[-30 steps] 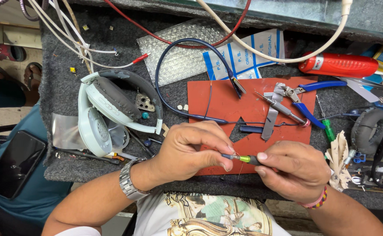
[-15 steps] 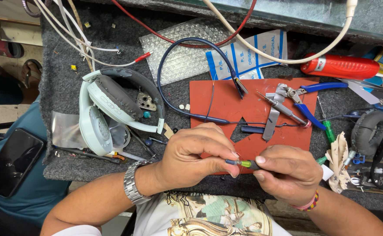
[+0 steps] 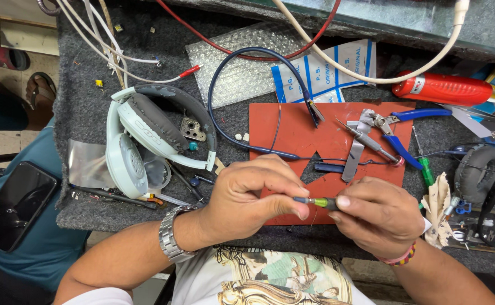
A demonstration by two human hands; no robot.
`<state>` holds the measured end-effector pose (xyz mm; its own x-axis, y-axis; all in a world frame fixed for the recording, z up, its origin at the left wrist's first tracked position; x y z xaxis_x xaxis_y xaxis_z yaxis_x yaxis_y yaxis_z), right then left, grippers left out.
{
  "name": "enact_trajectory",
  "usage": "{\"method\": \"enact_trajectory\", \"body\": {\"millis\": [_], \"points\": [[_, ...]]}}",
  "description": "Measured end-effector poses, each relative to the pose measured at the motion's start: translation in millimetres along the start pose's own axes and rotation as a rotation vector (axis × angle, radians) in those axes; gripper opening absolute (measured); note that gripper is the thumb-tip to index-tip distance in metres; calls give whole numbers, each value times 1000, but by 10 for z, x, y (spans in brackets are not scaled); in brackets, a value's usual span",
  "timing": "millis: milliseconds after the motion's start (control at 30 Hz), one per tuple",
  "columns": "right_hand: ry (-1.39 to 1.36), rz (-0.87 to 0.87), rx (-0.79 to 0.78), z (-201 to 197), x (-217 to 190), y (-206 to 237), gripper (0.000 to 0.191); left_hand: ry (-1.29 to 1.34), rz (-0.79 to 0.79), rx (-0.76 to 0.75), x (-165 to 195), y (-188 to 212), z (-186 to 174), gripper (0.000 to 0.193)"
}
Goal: The person strips the insulation from a wire using pliers, then uses a soldering iron to tin the exposed strands. They continue to manipulate the wire and apply solder to the connection point.
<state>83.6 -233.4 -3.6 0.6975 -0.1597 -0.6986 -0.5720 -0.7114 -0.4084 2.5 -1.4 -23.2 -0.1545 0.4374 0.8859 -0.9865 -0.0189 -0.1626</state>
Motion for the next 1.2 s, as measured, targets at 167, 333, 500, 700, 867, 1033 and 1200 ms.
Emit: {"method": "enact_trajectory", "body": {"millis": [167,333,500,700,867,1033,1200], "points": [[37,-56,-21,-59,-3,-42,41,3,-9,-24,23,-2,4,17],[69,-46,-3,-71,2,-18,42,-24,47,-10,42,-10,-14,17],[-4,-91,-41,-97,34,-11,45,-10,52,-74,47,-18,-18,16],[-109,-92,-62,-119,72,-30,43,14,31,-140,59,-4,8,17],[-175,-87,-68,-100,47,-38,39,-14,75,-160,49,10,42,18],[-181,-52,-58,-67,24,-1,35,-18,74,-149,50,25,39,19],[-218,107,-51,49,63,144,22,-114,123,-89,76,9,40,23]]}}
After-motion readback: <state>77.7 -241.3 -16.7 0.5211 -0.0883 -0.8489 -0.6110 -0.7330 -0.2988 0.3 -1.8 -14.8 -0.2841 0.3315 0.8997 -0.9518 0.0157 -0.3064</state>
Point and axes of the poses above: each hand's wrist, its own y-axis away from the middle knuckle, its own z-axis out of the palm, x = y × z, the point moved 2 cm from there along -y, towards the middle knuckle, and after that the axes turned 9 degrees about y, right-handed, at the moved point
